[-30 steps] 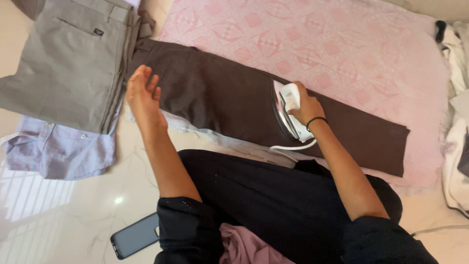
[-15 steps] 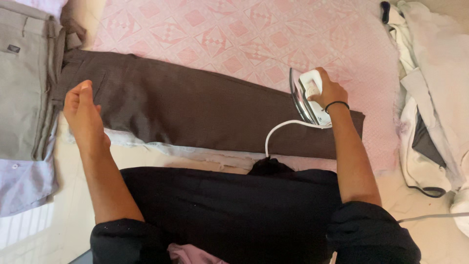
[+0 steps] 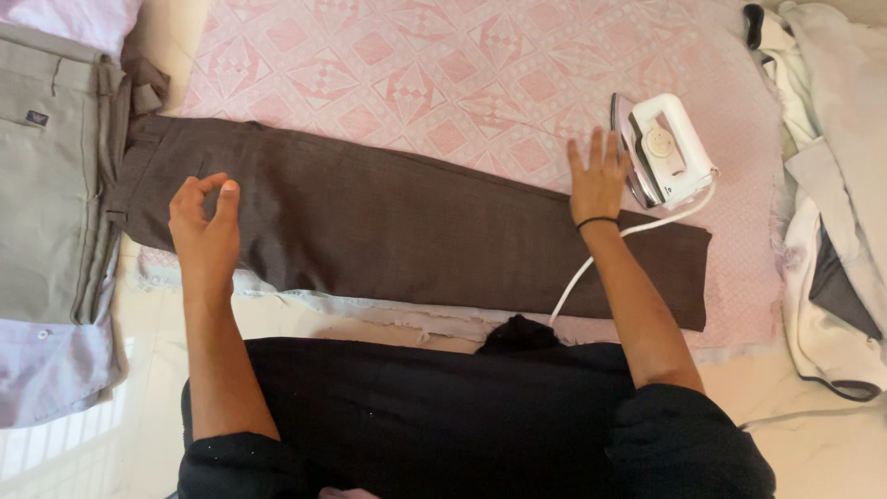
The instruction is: The person irons a pair of dark brown trousers laid out on a pink patterned mat on the floor. They use a white electric iron to smooth the fabric, moving it back and forth along the length of the trousers. The person adjusts the trousers with their hands to ensure even ironing.
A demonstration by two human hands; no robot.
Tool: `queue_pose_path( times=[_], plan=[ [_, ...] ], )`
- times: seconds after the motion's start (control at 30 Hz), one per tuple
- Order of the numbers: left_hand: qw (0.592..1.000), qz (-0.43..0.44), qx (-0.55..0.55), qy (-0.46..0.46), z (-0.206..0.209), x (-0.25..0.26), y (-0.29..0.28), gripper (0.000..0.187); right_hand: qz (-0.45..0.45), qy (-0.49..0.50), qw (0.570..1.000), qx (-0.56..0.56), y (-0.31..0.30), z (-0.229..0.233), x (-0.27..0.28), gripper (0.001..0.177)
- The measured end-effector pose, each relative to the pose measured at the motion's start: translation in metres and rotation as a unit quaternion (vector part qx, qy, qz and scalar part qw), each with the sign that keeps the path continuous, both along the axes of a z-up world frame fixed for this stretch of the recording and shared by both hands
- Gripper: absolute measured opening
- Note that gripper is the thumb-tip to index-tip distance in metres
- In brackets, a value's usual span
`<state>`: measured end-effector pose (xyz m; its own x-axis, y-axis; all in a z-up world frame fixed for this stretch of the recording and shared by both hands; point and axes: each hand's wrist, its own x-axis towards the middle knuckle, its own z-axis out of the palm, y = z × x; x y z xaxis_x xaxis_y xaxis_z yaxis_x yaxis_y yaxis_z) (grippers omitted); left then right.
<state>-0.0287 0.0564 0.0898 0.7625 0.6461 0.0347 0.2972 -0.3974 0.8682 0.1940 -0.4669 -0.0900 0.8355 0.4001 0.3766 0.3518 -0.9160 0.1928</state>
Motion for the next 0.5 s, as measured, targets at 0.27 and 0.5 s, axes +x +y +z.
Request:
queue_pose_path(
  times=[0.27, 0.5],
  plan=[
    [0.987, -0.073, 0.124, -0.073, -0.044, 0.0, 0.01, 0.033, 0.017, 0.134, 0.984, 0.113, 0.006, -0.019, -0.073, 0.043],
    [0.971, -0.086, 0.211, -0.069, -0.09, 0.002, 0.012, 0.034, -0.052, 0.151, 0.981, 0.113, 0.017, 0.004, -0.115, 0.025]
  ],
)
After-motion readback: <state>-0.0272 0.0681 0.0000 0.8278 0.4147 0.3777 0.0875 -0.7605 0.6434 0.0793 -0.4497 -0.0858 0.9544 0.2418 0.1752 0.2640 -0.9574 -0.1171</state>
